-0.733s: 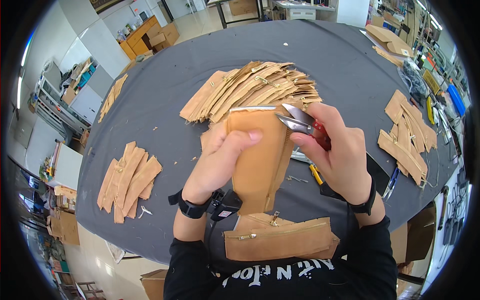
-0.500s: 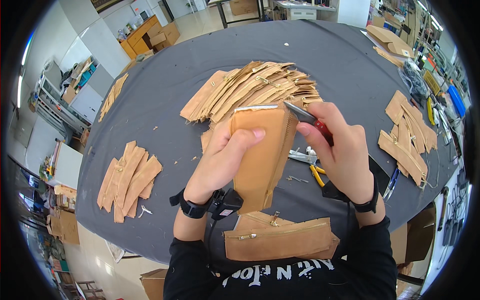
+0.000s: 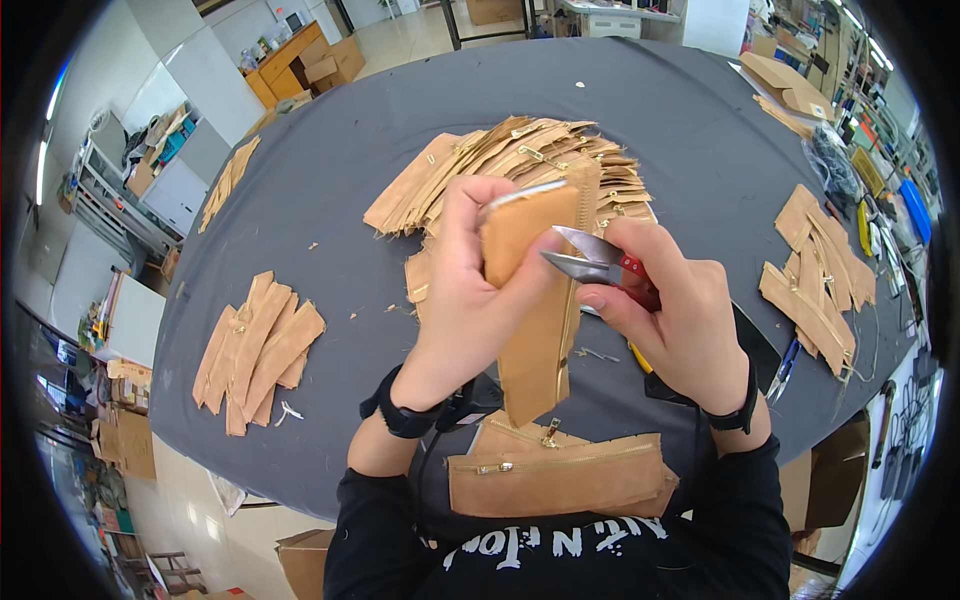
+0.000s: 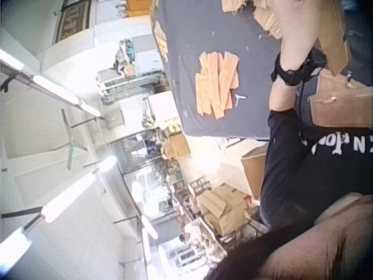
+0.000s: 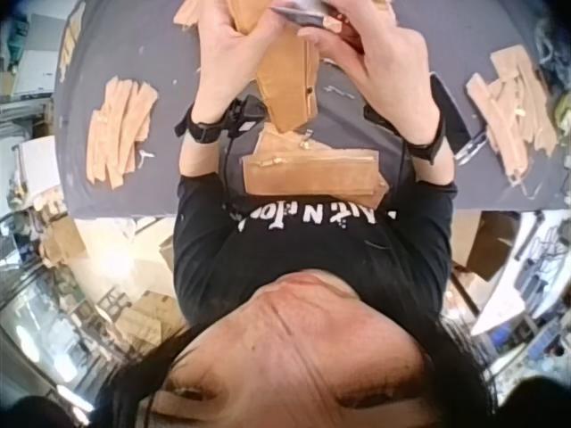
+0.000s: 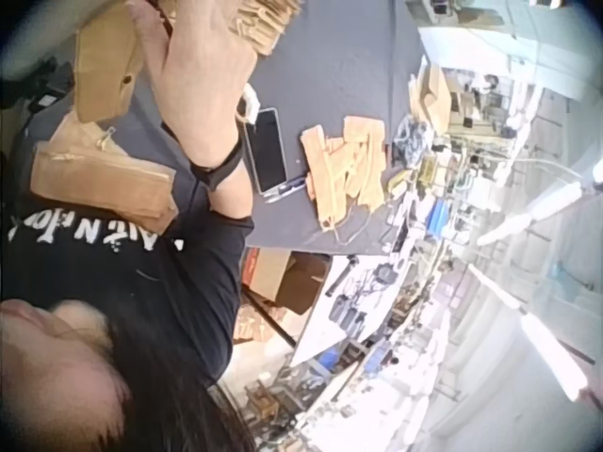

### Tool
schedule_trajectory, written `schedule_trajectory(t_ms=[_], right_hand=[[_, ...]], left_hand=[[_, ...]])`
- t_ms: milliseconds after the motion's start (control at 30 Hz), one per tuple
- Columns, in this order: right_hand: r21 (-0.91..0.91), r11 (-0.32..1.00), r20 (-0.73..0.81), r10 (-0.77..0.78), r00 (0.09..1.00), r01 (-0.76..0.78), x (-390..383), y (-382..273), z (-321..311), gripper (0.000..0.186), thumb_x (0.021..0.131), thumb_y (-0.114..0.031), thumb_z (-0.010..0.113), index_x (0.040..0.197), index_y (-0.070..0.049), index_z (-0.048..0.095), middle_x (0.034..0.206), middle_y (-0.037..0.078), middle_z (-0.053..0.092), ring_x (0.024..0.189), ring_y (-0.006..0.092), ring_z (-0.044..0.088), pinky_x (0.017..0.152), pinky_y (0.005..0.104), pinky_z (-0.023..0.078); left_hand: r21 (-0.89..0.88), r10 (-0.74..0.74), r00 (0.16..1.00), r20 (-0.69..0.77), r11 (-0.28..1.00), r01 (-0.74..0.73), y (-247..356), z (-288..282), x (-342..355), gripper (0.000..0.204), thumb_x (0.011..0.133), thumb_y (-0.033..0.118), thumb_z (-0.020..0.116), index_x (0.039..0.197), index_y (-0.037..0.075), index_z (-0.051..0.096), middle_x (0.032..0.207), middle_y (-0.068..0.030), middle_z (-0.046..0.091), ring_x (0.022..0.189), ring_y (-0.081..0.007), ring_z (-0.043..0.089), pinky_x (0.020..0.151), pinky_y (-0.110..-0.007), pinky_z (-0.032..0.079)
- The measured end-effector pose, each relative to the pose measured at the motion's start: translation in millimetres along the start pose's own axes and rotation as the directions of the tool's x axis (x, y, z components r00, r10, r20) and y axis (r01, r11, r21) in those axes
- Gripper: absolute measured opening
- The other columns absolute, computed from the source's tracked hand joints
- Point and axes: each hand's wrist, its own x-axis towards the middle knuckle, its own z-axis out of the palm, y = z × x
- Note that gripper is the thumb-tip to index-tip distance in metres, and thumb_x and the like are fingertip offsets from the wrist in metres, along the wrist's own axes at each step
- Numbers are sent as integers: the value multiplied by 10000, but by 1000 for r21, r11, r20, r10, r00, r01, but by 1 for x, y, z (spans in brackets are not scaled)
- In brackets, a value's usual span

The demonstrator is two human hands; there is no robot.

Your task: Trim excess leather and zipper tape from small leather pouches using nippers.

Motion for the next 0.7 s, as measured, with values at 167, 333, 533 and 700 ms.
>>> schedule_trajectory(t_ms=[167,333,533,700], right_hand=[[-45,996,-64,-83,994,81,2,-1,2,363,722,-165,689,1003,-39,497,687,75,579,507,185,570,433,264,426],[-25,995,-73,-94,993,93,2,-1,4,369,708,-160,696,994,-32,502,680,65,577,493,177,555,418,250,410],[-123,979,-121,-177,977,162,3,0,6,341,690,-149,705,954,-33,521,662,54,565,472,170,527,401,244,385],[-174,965,-154,-221,963,194,4,2,6,337,683,-154,710,941,-32,531,644,49,558,466,165,521,397,245,379]], left_hand=[[128,132,986,100,981,-144,-8,4,-2,293,779,-76,506,1002,48,361,756,-12,508,651,-30,492,569,-173,394],[112,112,983,147,985,-129,-6,1,-4,292,781,-73,509,1000,50,361,763,-16,517,635,-26,477,539,-170,365],[60,91,974,207,993,-105,-9,2,-4,325,755,-49,551,1005,55,372,858,-25,517,747,-49,508,625,-179,399],[-16,23,977,211,1000,-20,-7,1,-4,300,763,-29,555,996,59,387,891,-13,523,826,-55,521,705,-188,430]])
